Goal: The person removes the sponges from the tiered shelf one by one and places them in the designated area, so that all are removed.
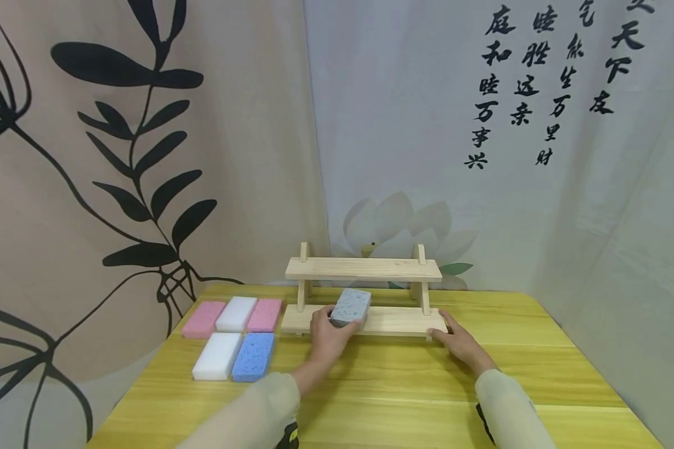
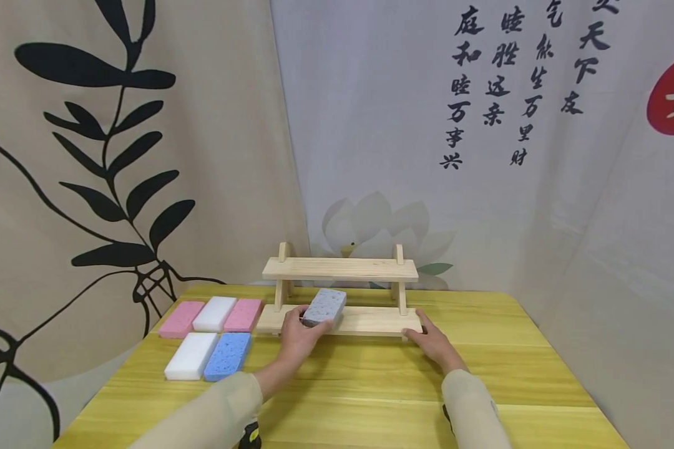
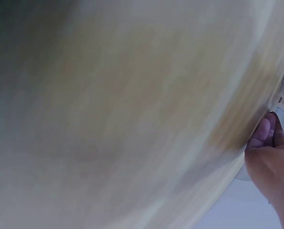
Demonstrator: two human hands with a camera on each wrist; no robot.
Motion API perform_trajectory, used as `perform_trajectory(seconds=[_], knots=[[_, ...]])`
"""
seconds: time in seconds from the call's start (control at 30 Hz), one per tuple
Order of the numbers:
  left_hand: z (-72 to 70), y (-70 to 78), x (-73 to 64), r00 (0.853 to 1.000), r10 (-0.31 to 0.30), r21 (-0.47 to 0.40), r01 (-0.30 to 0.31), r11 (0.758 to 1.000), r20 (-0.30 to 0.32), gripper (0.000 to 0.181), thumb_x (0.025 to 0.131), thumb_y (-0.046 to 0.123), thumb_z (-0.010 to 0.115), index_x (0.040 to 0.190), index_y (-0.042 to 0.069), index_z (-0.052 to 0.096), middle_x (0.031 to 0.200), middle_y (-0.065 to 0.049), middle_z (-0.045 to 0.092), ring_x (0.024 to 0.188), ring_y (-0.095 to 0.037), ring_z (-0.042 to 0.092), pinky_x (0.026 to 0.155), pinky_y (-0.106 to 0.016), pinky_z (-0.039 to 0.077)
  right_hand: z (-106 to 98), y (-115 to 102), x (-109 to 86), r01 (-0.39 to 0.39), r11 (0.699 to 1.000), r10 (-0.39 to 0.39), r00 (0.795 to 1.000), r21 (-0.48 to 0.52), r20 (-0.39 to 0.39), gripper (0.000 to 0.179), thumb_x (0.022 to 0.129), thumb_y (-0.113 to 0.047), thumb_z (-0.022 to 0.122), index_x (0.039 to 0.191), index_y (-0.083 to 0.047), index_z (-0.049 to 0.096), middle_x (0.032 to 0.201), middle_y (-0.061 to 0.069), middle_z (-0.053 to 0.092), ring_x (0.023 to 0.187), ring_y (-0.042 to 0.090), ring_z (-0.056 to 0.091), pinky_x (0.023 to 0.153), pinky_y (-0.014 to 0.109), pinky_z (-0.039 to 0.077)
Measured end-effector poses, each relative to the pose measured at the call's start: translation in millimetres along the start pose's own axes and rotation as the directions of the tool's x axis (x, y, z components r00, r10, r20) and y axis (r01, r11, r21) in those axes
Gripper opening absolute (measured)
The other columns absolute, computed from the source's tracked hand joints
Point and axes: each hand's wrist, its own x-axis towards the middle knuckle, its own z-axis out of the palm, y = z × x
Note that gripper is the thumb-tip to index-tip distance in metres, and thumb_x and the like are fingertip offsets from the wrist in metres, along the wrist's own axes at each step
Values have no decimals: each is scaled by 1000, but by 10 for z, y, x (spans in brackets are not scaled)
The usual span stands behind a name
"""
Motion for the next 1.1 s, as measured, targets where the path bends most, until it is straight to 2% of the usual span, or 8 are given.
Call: perform_trajectory(seconds=[0.27,0.6,1.0,1.1], knots=[[-211,-75,19,1000,-1,-18,1,1000,5,65,75,25,86,125,-4,56,122,-16,52,108,-29,51,95,-45,44,-19,-57,-56,19,1000,-19,1000,-7,12,88,98,-51,56,160,-13,7,158,32,14,143,51,16,112,65,20],[-469,-170,50,1000,29,11,-29,1000,-6,67,76,27,85,126,-6,55,121,-17,53,103,-28,52,89,-42,45,-15,-48,-58,20,1000,-20,1000,-3,6,89,97,-52,56,160,-13,7,159,31,12,143,51,15,111,66,19],[-861,-280,104,1000,0,47,1,999,-8,71,79,28,83,132,-8,52,120,-21,52,105,-30,53,89,-42,47,1,-55,-33,12,1000,-12,1000,7,-6,89,96,-52,56,160,-13,8,160,30,10,144,51,12,111,68,16],[-967,-331,132,1000,-5,54,5,999,-13,69,80,29,83,131,-7,53,120,-19,53,103,-28,53,86,-37,46,-3,-52,-28,11,1000,-11,1000,1,-9,89,96,-52,56,160,-12,7,160,30,10,144,52,11,111,69,15]])
